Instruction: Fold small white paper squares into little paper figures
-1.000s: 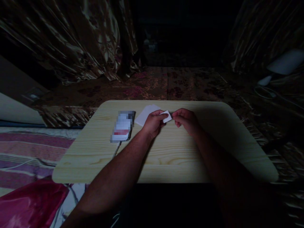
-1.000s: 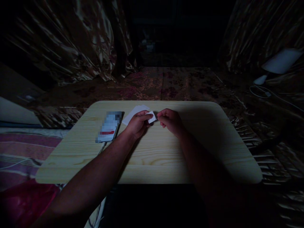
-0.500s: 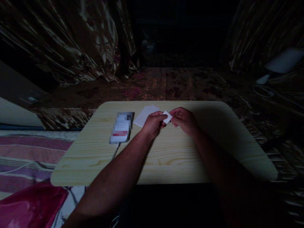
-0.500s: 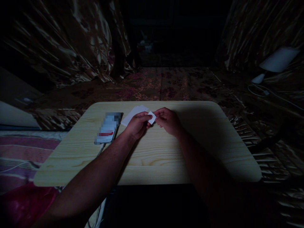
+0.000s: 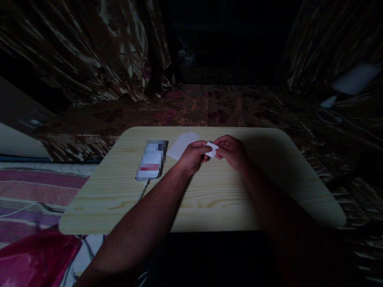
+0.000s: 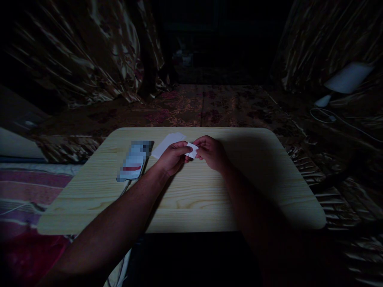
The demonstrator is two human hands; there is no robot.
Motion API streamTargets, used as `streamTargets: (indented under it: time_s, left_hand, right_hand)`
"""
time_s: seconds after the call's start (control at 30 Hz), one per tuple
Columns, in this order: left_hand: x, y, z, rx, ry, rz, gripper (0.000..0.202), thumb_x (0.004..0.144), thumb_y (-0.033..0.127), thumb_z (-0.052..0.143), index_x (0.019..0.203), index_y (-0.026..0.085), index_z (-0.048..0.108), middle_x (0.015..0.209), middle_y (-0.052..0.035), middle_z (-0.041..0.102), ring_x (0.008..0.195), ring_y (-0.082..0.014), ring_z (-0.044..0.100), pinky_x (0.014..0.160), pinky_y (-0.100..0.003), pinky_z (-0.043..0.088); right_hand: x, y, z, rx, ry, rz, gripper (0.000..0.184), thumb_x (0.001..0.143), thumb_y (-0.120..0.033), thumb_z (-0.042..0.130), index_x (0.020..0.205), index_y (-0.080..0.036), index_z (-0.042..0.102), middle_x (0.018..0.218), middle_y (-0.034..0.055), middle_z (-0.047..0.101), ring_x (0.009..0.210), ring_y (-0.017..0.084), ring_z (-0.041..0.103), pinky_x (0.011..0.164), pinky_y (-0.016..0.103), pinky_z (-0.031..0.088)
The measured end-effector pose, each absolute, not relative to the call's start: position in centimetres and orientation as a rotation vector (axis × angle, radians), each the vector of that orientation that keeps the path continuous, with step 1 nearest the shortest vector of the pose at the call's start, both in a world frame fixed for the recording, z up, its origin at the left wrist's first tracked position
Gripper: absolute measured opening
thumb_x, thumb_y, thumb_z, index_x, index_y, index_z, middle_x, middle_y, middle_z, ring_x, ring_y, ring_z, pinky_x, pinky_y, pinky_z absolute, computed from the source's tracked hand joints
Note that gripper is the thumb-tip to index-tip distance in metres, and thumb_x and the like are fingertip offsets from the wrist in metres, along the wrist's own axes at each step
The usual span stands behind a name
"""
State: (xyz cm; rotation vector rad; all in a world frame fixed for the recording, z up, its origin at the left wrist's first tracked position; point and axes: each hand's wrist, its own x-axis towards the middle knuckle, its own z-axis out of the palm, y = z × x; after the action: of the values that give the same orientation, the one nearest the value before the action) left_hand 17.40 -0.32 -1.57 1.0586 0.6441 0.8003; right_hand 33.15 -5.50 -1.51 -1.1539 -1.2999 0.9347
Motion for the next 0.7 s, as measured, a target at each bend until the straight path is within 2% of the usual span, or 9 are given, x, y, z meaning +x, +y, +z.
streamTargets:
  time_s: [0.17,0.47,0.7]
  left_hand:
    - [17.3,-0.3,-1.5,1.045,0.650,0.769,0.015,0.063,0.021,0.074,0.066,0.014,0.061,0.059,-0.0008,0.061,0.046,-0.0076,0.050,0.043,-0.020,0.034]
    - [17.2,-0.6,-1.2,1.083,0.652,0.700,0.015,0.061,0.020,0.075,0.064,0.013,0.062,0.058,-0.0014,0.061,0.046,-0.0078,0.050,0.043,-0.020,0.035]
    - [17.3,-0.8,-1.1,1.116,0.636,0.674,0.012,0.062,0.019,0.073,0.065,0.012,0.064,0.060,-0.0023,0.061,0.047,-0.0074,0.050,0.044,-0.020,0.036]
  right_hand:
    - [33.5,-5.8,-1.2,-1.202,-1.366,0.925,0.013,0.074,-0.028,0.068,0.083,-0.020,0.064,0.063,-0.0014,0.067,0.057,0.014,0.065,0.056,0.026,0.053]
    - [35.0,-6.4,0.3,-1.234,-1.501,0.986,0.019,0.075,-0.033,0.069,0.084,-0.017,0.068,0.066,0.0015,0.070,0.061,0.016,0.069,0.058,0.028,0.056]
    - [35.4,-6.5,0.7,-1.195,-1.505,1.040,0.017,0.073,-0.030,0.071,0.082,-0.016,0.066,0.069,0.0010,0.069,0.061,0.016,0.069,0.059,0.028,0.056]
